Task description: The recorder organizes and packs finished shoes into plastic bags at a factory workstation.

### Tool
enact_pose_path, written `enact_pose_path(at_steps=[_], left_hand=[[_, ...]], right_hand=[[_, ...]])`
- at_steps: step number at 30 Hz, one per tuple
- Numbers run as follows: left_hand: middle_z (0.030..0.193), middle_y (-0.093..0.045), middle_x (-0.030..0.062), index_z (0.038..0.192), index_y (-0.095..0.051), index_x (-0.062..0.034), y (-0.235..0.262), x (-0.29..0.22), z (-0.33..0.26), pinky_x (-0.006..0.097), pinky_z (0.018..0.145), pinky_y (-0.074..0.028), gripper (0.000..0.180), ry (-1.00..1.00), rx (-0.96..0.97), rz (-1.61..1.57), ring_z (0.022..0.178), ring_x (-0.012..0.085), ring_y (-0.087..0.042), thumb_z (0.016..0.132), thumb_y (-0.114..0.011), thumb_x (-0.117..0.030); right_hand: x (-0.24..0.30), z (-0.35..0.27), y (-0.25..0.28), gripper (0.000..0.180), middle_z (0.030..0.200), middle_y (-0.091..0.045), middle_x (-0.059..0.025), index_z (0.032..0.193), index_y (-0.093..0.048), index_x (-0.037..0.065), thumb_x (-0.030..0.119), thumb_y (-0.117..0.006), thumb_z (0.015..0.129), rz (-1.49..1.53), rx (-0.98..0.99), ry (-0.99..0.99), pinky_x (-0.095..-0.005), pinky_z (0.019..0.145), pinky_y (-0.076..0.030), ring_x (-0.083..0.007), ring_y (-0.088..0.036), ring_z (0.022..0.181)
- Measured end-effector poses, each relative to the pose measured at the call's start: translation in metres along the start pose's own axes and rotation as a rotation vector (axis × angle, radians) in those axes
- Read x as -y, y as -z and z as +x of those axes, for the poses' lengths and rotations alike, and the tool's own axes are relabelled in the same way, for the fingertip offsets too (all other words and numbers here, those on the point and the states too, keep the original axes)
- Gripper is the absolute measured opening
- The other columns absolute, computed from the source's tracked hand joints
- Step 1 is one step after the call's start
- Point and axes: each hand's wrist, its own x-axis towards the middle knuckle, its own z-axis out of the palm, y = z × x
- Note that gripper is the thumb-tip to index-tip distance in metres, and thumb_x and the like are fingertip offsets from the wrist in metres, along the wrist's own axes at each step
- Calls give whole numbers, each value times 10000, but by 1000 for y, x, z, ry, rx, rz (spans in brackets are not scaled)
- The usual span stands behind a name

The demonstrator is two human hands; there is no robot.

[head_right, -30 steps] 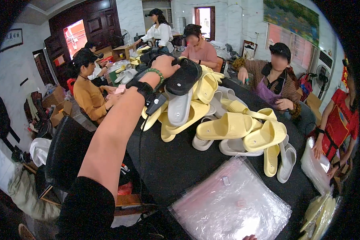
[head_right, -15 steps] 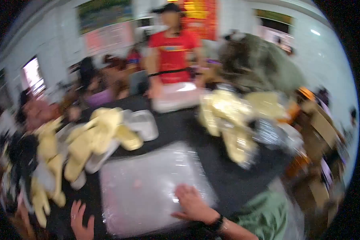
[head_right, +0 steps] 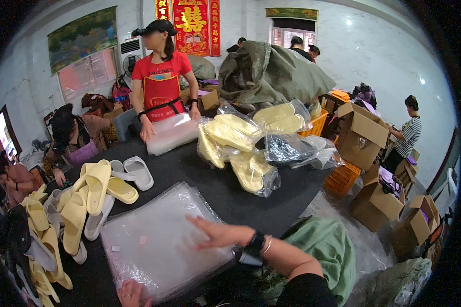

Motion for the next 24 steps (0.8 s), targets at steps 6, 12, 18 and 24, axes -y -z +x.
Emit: enact_pose_path(at_steps=[6, 12, 18, 24], left_hand=[[1465, -443, 191, 1382, -528, -106, -5, -5, -2, 547, 1144, -219, 586, -22, -49, 1, 1372, 386, -363, 854, -666, -320], [1488, -412, 196, 1384, -527, -110, -15, 8, -6, 560, 1158, -195, 614, 2, -103, -34, 1391, 403, -336, 840, -693, -342], [1461, -415, 234, 1298, -597, -97, -10, 12, 0, 618, 1064, -314, 560, 39, -156, -139, 1391, 441, -333, 848, -711, -412], [1563, -268, 205, 1410, -499, -131, -22, 14, -11, 617, 1141, -216, 609, 74, -107, -185, 1482, 393, -167, 887, -679, -387]], right_hand=[[-12, 6, 207, 905, 1166, -665, -143, 1559, 18, 82, 154, -651, 953, 91, -519, 119, -330, 904, -534, -188, -663, 1016], [30, -33, 384, 488, 1221, -652, -165, 1417, -411, 30, 329, -475, 1036, 303, -960, 99, -351, 949, -498, -235, -653, 1050], [4, -38, 255, 568, 1263, -617, -156, 1516, -318, 92, 233, -546, 1015, -59, -924, 25, -347, 981, -472, -237, -620, 1115], [-28, -31, 69, 561, 1432, -468, -203, 1405, -430, 5, -1, -595, 868, -428, -560, -233, -469, 1121, -336, -380, -397, 1382]])
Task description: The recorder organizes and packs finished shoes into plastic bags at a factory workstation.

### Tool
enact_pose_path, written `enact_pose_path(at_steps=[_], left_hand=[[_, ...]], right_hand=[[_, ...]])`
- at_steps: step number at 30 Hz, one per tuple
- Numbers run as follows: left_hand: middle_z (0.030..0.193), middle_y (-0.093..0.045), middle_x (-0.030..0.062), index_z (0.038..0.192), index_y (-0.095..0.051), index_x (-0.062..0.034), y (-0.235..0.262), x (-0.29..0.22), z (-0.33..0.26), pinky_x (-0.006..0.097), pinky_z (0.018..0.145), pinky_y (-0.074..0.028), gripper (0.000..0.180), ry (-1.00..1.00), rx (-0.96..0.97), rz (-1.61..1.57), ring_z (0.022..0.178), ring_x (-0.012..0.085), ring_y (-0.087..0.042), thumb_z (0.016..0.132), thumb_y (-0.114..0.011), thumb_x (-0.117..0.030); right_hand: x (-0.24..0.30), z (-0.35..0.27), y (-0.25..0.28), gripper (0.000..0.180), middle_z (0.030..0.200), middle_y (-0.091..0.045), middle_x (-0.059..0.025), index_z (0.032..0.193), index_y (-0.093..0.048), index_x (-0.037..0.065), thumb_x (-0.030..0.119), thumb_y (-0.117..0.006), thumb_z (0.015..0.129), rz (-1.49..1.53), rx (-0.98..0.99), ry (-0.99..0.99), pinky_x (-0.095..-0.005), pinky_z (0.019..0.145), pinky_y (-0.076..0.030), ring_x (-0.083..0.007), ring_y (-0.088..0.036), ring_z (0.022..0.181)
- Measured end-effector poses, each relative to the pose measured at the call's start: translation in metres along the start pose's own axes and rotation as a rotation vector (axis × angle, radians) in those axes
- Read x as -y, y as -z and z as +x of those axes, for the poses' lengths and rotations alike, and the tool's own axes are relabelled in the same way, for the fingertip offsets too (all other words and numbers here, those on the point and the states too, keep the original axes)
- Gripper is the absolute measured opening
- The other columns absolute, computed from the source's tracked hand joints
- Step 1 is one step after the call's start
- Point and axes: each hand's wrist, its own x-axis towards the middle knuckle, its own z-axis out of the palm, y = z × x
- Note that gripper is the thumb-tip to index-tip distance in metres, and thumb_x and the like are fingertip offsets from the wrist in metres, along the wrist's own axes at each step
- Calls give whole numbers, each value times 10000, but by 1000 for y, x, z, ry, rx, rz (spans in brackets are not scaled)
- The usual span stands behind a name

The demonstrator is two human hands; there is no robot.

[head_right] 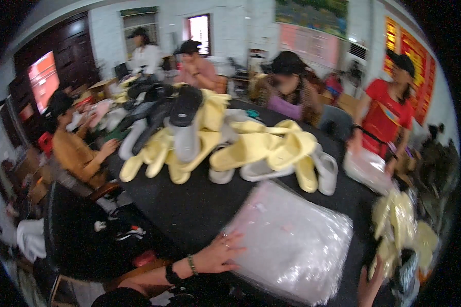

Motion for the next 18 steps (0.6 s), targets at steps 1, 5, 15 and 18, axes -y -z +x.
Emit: enact_pose_path(at_steps=[1, 5, 15, 18], left_hand=[[1563, -268, 205, 1410, -499, -131, -1, -2, -3, 617, 1141, -216, 609, 45, -27, 24, 1482, 393, -167, 887, -679, -387], [1583, -215, 188, 1437, -462, -140, -1, -11, -1, 630, 1153, -173, 617, 30, -9, -10, 1501, 374, -103, 897, -673, -352], [1595, -168, 173, 1459, -435, -150, -1, -12, 8, 661, 1148, -146, 640, 64, 30, -30, 1502, 384, -67, 896, -675, -340], [1600, -159, 172, 1466, -428, -155, -2, -9, 11, 665, 1150, -125, 646, 59, 46, -46, 1502, 382, -66, 900, -668, -355]], right_hand=[[-30, -5, -18, 657, 1459, -462, -169, 1491, -363, 73, 34, -629, 891, 41, 73, 104, -415, 1147, -289, -306, -416, 1378], [20, -23, -24, 621, 1395, -482, -294, 1327, -497, -88, 437, -536, 998, -12, 92, 166, -416, 1110, -362, -374, -445, 1334], [7, -28, -58, 698, 1457, -414, -298, 1450, -376, -46, 476, -498, 1003, 97, 266, -244, -428, 1112, -352, -407, -419, 1344], [30, -33, -56, 673, 1458, -419, -287, 1472, -357, -9, 452, -507, 1005, 136, 322, -288, -426, 1103, -360, -411, -423, 1339]])
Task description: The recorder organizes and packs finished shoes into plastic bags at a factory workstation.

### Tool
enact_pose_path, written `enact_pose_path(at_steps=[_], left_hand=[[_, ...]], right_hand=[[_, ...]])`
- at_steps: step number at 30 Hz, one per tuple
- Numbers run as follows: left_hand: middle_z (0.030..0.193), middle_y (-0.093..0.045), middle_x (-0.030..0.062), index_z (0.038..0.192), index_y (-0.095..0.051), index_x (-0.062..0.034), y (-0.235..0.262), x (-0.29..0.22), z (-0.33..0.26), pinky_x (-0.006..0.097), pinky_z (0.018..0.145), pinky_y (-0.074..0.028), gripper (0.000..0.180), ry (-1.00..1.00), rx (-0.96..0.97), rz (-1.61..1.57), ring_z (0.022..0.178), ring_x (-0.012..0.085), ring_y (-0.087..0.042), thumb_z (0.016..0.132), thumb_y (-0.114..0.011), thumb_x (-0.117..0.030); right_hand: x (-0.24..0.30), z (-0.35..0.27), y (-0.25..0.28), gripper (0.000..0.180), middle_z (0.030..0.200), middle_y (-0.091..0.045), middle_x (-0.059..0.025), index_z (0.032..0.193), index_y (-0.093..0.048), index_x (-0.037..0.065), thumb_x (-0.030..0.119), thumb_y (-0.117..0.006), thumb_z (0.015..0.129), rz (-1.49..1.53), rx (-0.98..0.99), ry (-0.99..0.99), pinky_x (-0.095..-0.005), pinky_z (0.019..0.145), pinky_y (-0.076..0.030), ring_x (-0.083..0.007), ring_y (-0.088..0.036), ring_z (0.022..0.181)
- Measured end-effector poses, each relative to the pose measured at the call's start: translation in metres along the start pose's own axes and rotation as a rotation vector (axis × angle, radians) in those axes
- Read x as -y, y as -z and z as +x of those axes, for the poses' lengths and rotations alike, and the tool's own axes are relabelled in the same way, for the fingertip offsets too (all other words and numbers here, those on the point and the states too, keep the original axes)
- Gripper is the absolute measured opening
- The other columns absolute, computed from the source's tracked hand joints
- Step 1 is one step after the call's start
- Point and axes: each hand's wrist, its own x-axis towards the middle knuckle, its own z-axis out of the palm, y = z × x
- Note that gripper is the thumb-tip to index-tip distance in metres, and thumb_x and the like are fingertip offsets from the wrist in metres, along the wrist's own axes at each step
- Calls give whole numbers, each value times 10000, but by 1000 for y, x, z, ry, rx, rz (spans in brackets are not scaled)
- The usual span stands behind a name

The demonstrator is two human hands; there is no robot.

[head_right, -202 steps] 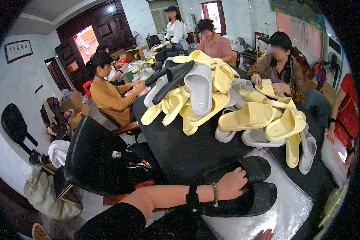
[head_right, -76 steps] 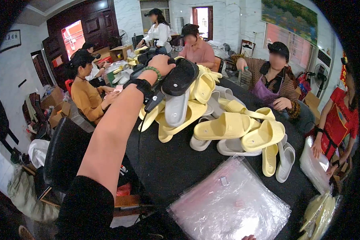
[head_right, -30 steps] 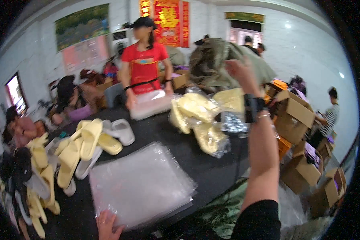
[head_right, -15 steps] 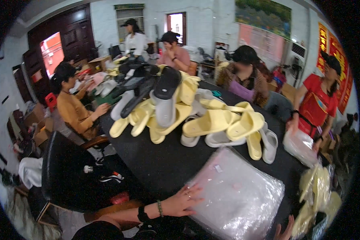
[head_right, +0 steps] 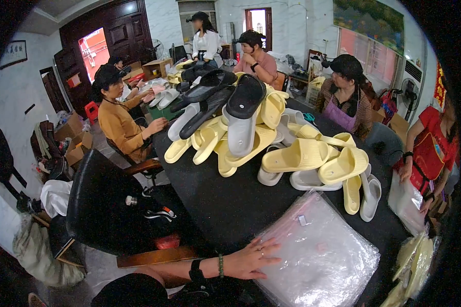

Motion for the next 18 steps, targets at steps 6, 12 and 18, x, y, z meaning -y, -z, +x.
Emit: enact_pose_path(at_steps=[6, 12, 18], left_hand=[[1609, -147, 177, 1482, -415, -172, -1, -1, 1, 664, 1155, -64, 667, 18, 33, 9, 1505, 376, -62, 914, -626, -450], [1612, -173, 165, 1482, -423, -182, 10, 6, -1, 649, 1161, -33, 651, -13, -116, 69, 1504, 367, -94, 936, -557, -510], [1577, -283, 146, 1453, -472, -157, 19, 28, -12, 598, 1180, -88, 566, 91, -382, 27, 1471, 347, -228, 954, -575, -405]], right_hand=[[4, 2, -7, 662, 1443, -442, -270, 1462, -359, -20, 426, -524, 1001, -38, 80, 67, -405, 1099, -359, -404, -446, 1317], [27, 9, 0, 639, 1500, -379, -201, 1490, -335, 40, 360, -561, 986, 21, 105, 124, -443, 1106, -356, -352, -388, 1365], [34, 18, 2, 611, 1553, -289, -152, 1523, -288, 108, 301, -531, 997, 222, -1, 328, -475, 1145, -330, -313, -316, 1414]])
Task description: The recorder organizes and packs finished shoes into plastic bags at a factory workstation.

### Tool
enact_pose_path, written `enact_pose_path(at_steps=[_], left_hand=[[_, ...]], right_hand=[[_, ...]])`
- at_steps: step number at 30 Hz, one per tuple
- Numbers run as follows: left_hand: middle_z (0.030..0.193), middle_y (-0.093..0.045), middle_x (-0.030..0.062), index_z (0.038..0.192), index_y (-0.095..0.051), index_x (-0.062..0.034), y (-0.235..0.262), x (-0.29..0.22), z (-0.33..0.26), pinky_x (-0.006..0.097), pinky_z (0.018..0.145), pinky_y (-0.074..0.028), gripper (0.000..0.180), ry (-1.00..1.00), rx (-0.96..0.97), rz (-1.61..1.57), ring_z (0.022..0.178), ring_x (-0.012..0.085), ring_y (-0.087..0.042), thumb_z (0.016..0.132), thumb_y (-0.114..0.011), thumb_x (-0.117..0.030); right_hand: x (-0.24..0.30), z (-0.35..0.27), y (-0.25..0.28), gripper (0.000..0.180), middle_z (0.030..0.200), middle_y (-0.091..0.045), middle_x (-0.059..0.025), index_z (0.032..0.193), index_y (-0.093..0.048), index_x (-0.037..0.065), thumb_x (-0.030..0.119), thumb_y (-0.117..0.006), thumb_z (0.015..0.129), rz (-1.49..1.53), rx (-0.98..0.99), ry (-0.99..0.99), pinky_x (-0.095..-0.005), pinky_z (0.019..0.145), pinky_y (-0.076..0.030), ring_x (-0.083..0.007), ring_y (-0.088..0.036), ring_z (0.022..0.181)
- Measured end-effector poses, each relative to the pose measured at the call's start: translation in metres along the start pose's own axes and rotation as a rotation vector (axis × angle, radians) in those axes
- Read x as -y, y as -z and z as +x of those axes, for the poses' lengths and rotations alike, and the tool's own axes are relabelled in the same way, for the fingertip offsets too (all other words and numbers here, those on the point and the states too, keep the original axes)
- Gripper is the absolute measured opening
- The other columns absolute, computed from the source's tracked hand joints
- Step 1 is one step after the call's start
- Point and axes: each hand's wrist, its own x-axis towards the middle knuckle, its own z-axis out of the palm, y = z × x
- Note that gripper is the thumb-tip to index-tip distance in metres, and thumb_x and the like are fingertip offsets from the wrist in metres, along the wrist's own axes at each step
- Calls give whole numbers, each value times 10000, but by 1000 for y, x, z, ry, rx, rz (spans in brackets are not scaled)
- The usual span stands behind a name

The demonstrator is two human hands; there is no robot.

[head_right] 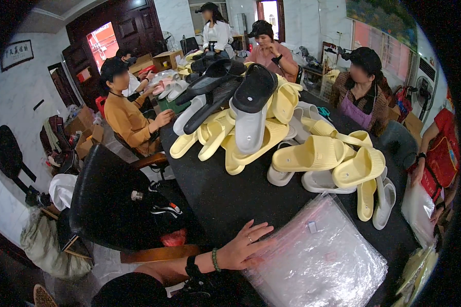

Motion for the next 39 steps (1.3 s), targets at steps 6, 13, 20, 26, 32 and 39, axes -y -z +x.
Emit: enact_pose_path(at_steps=[6, 13, 20, 26, 32, 39], left_hand=[[1544, -333, 148, 1436, -494, -142, -8, -1, -2, 546, 1193, -135, 544, -48, -22, -122, 1432, 324, -321, 949, -594, -361], [1516, -364, 165, 1394, -534, -93, -12, 7, 0, 516, 1178, -196, 522, -86, -6, -126, 1405, 321, -353, 961, -563, -383], [1471, -421, 173, 1345, -573, -72, -13, 2, 2, 471, 1094, -339, 502, -56, -115, -151, 1319, 343, -432, 942, -578, -371], [1421, -474, 173, 1306, -593, -63, -13, 0, 0, 450, 1064, -381, 478, -84, -136, -71, 1290, 336, -471, 918, -600, -343], [1395, -497, 166, 1280, -607, -68, -12, 0, 0, 447, 1049, -397, 477, -95, -155, -37, 1275, 332, -486, 885, -632, -334], [1351, -532, 170, 1266, -608, -55, -13, -2, -1, 441, 1030, -410, 465, -112, -192, -31, 1256, 345, -500, 854, -662, -262]], right_hand=[[43, -9, -37, 544, 1388, -476, -234, 1385, -462, -19, 127, -684, 909, -289, -12, 373, -466, 1042, -446, -365, -479, 1295], [33, -22, -70, 576, 1329, -490, -281, 1360, -472, -31, 280, -675, 920, -245, 122, 282, -506, 1069, -374, -442, -458, 1247], [21, -28, -93, 515, 1282, -482, -281, 1327, -484, -31, 257, -634, 927, -302, 105, 394, -517, 1001, -398, -446, -473, 1152], [29, -30, -91, 510, 1285, -492, -274, 1325, -496, -9, 274, -638, 926, -342, 69, 376, -518, 974, -407, -437, -481, 1136], [32, -32, -91, 513, 1264, -526, -262, 1308, -514, -6, 298, -651, 918, -344, 30, 412, -512, 961, -418, -434, -498, 1147], [38, -32, -90, 508, 1206, -560, -262, 1285, -524, -26, 273, -673, 902, -319, -7, 441, -506, 946, -429, -442, -527, 1095]])
